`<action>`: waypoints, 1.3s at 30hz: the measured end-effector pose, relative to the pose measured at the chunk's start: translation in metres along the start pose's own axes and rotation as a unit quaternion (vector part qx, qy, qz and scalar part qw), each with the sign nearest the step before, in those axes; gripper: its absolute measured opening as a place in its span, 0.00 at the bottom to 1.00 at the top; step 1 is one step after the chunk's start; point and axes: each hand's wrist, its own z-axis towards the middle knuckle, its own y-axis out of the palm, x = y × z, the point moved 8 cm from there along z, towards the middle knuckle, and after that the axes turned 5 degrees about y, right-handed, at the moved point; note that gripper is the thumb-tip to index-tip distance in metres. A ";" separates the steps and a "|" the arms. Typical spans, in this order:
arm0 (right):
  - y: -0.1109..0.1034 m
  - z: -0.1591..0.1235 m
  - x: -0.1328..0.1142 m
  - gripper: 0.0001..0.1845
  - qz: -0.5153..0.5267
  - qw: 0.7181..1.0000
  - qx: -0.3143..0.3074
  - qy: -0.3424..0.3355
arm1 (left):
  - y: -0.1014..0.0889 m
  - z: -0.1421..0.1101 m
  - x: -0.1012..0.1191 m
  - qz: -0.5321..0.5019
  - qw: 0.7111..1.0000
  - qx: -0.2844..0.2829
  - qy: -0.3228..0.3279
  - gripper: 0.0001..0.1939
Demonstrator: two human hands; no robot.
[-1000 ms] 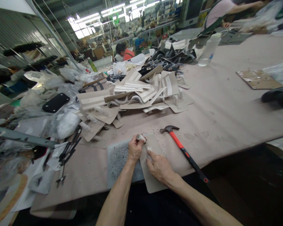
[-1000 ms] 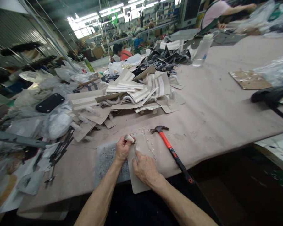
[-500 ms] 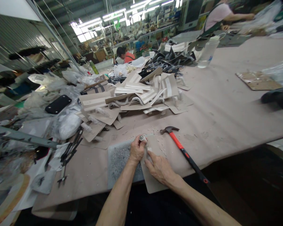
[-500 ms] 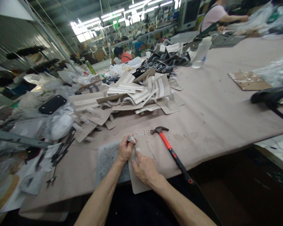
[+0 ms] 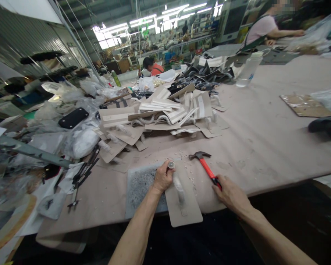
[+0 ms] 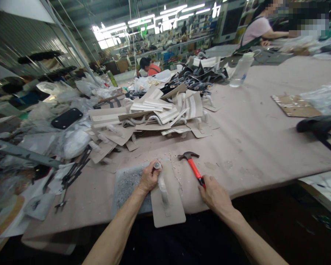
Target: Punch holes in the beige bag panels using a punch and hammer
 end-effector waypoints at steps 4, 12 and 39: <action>0.011 -0.002 -0.005 0.08 0.225 0.962 -0.142 0.056 | -0.001 0.001 -0.003 -0.020 1.000 0.005 -0.011 0.12; -0.042 -0.014 -0.055 0.13 0.407 0.900 -0.144 0.064 | 0.000 0.000 -0.007 -0.037 0.999 0.003 -0.020 0.13; -0.138 -0.051 -0.126 0.14 0.089 0.954 0.157 -0.240 | 0.001 0.000 -0.010 -0.011 1.000 0.005 -0.016 0.10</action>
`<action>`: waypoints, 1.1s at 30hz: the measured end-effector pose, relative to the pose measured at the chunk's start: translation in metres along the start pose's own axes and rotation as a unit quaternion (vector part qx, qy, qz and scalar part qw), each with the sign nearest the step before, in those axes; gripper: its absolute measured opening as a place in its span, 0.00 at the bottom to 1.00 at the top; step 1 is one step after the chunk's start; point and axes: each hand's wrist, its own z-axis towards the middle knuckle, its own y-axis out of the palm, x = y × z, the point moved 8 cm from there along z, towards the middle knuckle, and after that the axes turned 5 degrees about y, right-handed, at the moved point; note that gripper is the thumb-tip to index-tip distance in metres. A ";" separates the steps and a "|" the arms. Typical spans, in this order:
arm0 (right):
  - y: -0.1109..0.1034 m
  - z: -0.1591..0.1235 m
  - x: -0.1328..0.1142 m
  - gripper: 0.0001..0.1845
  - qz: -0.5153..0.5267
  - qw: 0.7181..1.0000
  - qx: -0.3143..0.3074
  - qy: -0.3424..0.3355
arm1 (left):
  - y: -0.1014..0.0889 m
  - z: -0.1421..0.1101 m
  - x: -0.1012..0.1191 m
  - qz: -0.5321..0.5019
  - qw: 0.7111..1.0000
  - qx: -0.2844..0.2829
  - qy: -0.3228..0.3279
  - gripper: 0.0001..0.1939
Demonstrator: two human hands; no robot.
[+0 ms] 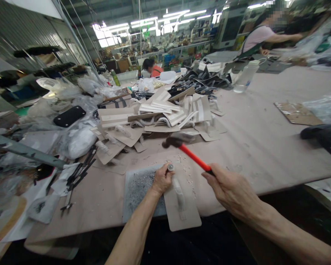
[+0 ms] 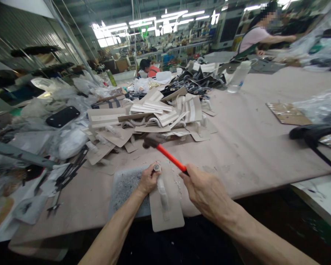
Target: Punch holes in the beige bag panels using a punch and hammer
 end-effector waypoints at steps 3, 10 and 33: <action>-0.024 -0.001 -0.004 0.15 0.030 0.990 0.136 0.012 | -0.001 0.001 0.002 -0.011 1.000 0.002 -0.006 0.11; 0.063 -0.031 0.052 0.12 -0.100 0.982 -0.151 0.044 | 0.001 0.000 -0.002 -0.023 1.000 -0.002 -0.013 0.14; 0.183 -0.029 -0.024 0.10 -0.042 0.972 -0.178 -0.145 | -0.026 0.038 0.061 -0.047 0.989 0.139 -0.026 0.08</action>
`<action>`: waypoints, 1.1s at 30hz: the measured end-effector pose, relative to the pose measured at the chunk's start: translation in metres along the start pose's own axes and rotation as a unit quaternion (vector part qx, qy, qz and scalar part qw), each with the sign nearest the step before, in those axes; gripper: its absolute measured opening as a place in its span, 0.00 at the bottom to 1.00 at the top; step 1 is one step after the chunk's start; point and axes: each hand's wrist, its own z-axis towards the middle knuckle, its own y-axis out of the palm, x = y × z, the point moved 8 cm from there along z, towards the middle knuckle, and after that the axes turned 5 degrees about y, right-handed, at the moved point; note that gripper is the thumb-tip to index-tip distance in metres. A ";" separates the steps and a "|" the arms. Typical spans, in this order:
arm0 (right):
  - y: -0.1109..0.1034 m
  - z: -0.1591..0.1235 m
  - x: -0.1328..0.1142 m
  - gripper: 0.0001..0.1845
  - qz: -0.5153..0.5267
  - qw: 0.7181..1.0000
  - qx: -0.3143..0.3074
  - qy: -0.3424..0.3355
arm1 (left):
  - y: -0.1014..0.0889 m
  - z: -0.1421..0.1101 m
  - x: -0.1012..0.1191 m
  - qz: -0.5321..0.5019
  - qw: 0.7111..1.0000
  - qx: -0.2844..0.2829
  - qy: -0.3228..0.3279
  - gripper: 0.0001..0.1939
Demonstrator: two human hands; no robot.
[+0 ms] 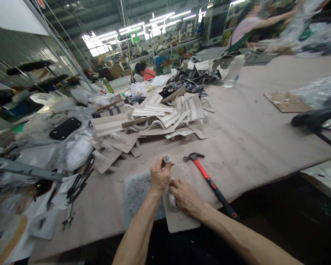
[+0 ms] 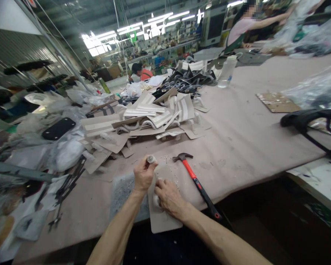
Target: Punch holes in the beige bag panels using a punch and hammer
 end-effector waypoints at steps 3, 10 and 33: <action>-0.013 0.003 -0.003 0.11 -0.049 0.999 -0.002 0.006 | -0.011 0.023 0.031 -0.041 0.998 0.034 0.035 0.13; -0.097 0.007 0.018 0.12 -0.134 0.970 0.063 0.192 | -0.060 -0.005 -0.001 -0.038 0.991 0.126 -0.039 0.15; -0.031 -0.001 0.018 0.22 0.094 0.952 -0.002 0.291 | 0.013 -0.029 -0.081 -0.125 0.982 -0.039 -0.138 0.10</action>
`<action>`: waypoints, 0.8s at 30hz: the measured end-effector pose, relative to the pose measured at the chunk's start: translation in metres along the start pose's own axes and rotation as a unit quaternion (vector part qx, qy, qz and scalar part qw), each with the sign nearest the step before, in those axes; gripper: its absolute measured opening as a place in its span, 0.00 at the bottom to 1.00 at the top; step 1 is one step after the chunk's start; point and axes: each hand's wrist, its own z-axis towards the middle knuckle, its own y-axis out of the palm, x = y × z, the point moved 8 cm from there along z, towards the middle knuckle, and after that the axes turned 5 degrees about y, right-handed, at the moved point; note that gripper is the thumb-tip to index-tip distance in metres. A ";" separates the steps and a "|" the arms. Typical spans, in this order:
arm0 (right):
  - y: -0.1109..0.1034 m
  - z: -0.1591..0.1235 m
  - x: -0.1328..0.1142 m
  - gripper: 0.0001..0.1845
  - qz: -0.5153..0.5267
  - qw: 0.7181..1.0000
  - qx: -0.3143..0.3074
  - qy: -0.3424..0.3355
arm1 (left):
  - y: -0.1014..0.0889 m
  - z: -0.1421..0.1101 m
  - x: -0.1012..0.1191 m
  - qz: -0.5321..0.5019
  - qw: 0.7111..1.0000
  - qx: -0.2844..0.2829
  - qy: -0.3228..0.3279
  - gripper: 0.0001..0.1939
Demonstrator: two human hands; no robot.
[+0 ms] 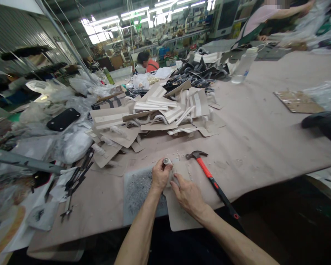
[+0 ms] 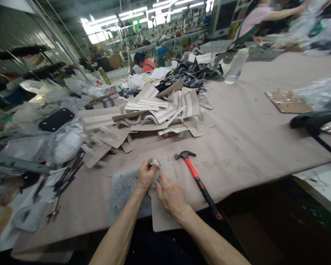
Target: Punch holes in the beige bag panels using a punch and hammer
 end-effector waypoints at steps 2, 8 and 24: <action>0.005 -0.002 0.002 0.22 -0.001 0.999 -0.032 0.006 | 0.003 0.000 -0.003 -0.033 0.999 -0.010 -0.008 0.12; 0.014 -0.010 0.007 0.25 0.004 0.997 -0.082 -0.013 | 0.004 -0.003 -0.007 -0.086 0.996 -0.011 -0.030 0.17; 0.008 -0.005 -0.022 0.13 -0.108 0.968 -0.088 -0.210 | 0.003 -0.008 -0.003 -0.006 0.999 -0.042 -0.004 0.17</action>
